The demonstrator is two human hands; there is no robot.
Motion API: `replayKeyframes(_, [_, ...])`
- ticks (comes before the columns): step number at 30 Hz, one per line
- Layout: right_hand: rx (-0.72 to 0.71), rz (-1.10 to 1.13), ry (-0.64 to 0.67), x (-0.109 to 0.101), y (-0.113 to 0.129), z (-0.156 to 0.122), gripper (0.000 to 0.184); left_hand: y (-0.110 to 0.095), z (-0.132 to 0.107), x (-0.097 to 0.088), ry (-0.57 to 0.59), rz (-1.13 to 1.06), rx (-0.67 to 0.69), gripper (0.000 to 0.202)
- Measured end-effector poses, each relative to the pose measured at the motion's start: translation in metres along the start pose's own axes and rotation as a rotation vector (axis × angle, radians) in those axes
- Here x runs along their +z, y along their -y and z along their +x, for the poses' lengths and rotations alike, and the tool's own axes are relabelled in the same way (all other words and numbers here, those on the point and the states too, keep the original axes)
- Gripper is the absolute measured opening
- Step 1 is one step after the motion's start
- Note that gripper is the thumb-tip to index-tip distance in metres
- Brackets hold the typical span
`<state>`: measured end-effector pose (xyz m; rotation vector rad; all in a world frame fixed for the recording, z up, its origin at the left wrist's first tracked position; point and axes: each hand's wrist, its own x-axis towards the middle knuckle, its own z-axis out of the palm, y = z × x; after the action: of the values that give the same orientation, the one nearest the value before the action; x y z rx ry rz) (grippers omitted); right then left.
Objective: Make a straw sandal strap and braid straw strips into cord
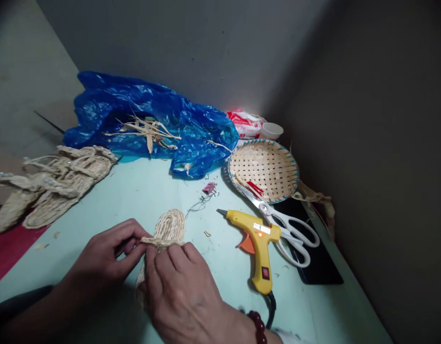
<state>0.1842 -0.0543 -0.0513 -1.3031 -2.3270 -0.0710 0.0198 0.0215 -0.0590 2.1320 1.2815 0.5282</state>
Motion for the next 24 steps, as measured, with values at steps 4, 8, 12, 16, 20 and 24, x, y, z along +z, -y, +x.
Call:
replayKeyframes(4, [0.020, -0.028, -0.005, 0.008, -0.002, -0.001, 0.017, 0.001, 0.001, 0.000, 0.030, -0.030, -0.030, 0.017])
replayKeyframes(8, [0.027, -0.021, -0.031, 0.011, -0.003, -0.002, 0.019, 0.003, 0.003, 0.000, 0.062, -0.071, -0.072, 0.019])
replayKeyframes(12, [-0.005, -0.051, -0.054, 0.011, -0.002, -0.002, 0.028, 0.002, 0.004, 0.001, 0.066, -0.088, -0.122, 0.017])
replayKeyframes(16, [-0.013, -0.060, -0.081, 0.011, 0.000, -0.001, 0.028, 0.000, 0.004, 0.001, 0.059, -0.109, -0.165, 0.011])
replayKeyframes(20, [0.027, -0.057, -0.063, 0.015, 0.001, 0.000, 0.020, -0.003, 0.003, -0.001, 0.011, -0.157, -0.209, 0.010])
replayKeyframes(24, [0.038, -0.053, -0.084, 0.020, 0.002, 0.002, 0.018, -0.008, 0.003, -0.015, -0.124, -0.250, -0.314, 0.029])
